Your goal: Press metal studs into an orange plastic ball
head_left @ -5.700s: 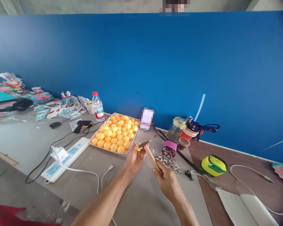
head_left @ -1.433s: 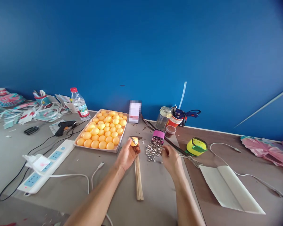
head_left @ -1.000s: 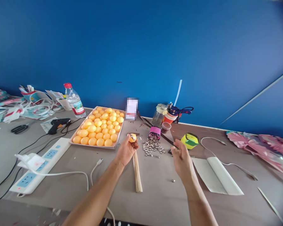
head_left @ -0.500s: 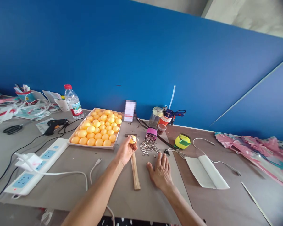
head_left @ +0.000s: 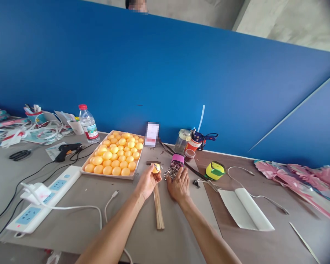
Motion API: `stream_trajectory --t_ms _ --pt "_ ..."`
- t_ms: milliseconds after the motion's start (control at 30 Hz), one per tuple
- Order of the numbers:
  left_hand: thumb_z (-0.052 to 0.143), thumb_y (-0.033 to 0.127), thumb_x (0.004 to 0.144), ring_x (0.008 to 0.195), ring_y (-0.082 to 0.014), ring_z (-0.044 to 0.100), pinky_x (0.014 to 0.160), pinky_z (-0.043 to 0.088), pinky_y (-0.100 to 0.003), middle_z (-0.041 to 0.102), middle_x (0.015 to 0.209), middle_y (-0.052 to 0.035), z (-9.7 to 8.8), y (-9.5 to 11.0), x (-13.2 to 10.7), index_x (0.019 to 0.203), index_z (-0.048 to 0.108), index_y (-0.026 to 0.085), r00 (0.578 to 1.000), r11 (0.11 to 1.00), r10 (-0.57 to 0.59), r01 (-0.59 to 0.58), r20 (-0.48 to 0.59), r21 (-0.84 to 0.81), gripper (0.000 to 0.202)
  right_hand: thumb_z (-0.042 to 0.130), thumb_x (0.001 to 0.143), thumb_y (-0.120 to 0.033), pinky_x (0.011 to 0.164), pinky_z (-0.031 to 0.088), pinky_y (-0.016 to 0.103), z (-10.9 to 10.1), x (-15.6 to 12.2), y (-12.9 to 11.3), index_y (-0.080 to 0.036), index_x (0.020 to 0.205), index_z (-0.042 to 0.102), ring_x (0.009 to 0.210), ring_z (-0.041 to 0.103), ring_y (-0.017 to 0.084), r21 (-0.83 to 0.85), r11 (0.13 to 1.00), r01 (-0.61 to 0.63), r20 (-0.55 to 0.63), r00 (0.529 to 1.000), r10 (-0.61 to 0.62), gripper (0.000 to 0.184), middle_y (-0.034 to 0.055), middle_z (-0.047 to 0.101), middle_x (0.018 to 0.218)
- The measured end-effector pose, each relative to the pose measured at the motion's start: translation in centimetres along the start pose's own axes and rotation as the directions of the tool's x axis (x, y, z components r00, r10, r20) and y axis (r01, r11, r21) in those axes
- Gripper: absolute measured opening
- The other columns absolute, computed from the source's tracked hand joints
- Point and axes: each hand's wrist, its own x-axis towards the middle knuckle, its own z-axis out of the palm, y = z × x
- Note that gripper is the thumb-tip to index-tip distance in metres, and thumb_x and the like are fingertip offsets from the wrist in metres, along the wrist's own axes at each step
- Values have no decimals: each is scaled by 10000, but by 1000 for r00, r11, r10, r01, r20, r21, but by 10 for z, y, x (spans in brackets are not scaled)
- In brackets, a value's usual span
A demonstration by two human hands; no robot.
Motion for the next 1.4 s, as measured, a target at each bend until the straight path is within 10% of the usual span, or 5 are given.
stream_trajectory --t_ms 1133,1267,1400 --pt "635 382 791 569 -93 535 587 461 -224 595 706 -41 6 2 -3 858 603 124 999 1000 -15 16 -36 8 269 497 827 -419 1018 341 429 -11 36 3 -179 1327 469 1216 456 310 225 952 205 3 977 -211 555 177 365 1390" --pt "638 381 787 569 -95 535 575 464 -226 598 712 -43 6 3 -3 863 609 118 999 1000 -16 17 -50 8 275 550 750 -388 1039 335 385 -9 45 18 -199 1098 662 1259 425 267 585 790 183 -77 982 -171 411 120 420 1369" --pt "639 386 786 562 -96 530 568 467 -229 596 706 -44 7 4 -3 853 611 120 998 1000 -20 21 -63 1 275 534 691 -403 982 386 401 -2 62 38 -151 815 700 1148 524 264 909 414 48 -95 991 94 327 137 582 1208"
